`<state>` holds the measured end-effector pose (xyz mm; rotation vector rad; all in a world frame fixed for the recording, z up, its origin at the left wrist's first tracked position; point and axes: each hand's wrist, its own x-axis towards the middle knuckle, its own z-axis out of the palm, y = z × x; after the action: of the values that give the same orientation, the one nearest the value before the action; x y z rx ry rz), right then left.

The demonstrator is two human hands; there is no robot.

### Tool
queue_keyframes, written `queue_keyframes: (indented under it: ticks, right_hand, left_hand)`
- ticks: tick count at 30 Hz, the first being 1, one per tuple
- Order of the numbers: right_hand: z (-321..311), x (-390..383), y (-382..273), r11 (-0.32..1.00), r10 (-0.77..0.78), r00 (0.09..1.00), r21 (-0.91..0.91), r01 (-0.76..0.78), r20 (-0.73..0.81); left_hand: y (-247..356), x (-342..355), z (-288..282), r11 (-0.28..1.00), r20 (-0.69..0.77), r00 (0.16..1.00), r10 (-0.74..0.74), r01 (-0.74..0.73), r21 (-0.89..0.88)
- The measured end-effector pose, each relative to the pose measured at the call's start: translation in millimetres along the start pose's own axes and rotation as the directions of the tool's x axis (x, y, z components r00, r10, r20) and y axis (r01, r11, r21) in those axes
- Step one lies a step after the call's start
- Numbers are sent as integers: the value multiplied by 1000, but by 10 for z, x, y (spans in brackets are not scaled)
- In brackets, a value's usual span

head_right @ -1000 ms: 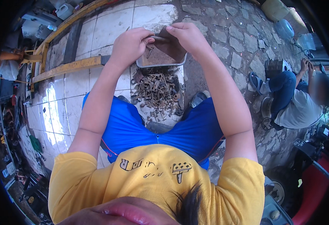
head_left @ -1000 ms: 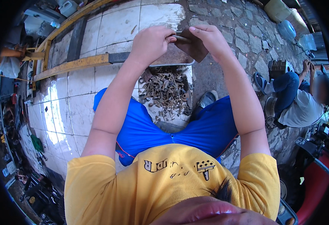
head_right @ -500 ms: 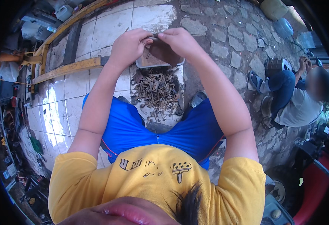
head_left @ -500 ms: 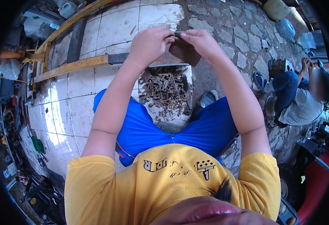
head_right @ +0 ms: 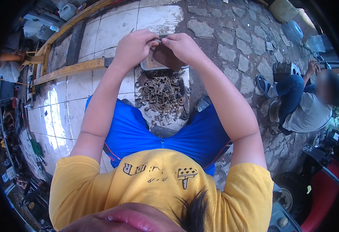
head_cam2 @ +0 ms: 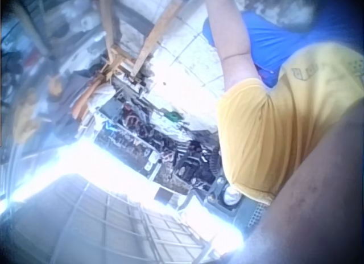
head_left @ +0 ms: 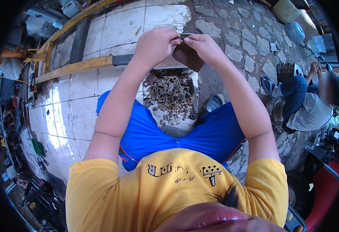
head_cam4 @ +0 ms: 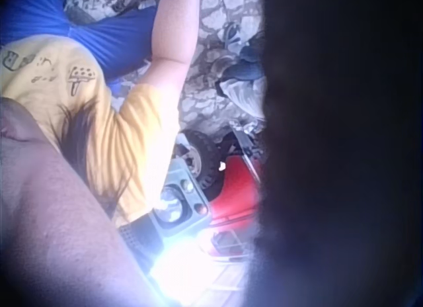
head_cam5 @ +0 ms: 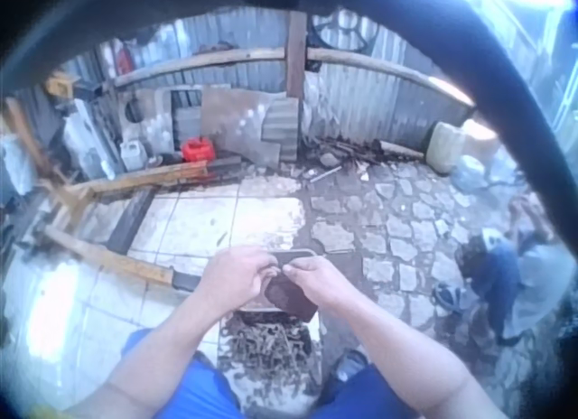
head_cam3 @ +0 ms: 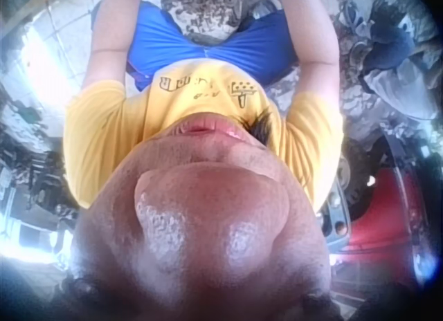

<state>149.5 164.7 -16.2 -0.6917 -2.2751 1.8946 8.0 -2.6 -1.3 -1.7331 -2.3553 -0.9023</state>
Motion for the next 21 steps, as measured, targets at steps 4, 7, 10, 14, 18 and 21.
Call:
queue_keyframes:
  ticks: [4,7,10,14,18,21]
  right_hand:
    - [-201,-13,-187,967,-9,1000,256,9,-1]
    - [-23,-41,-35,998,-37,999,41,38,-10]
    - [-43,-16,-51,999,19,999,48,-18,-26]
    - [-125,-48,-127,992,-34,999,123,38,-34]
    - [-45,-66,-123,998,19,999,67,-16,-34]
    - [-222,-27,-187,976,23,1000,216,-20,-11]
  left_hand:
    - [23,-11,-22,1000,-4,1000,-27,27,-1]
    - [29,-7,-35,1000,50,998,-25,24,13]
    - [10,-33,-12,1000,37,999,-22,22,13]
    - [37,5,-3,1000,-49,999,-17,15,-28]
    - [4,-3,-29,1000,-5,1000,-4,4,29]
    - [37,-21,-19,1000,-13,1000,-22,22,8]
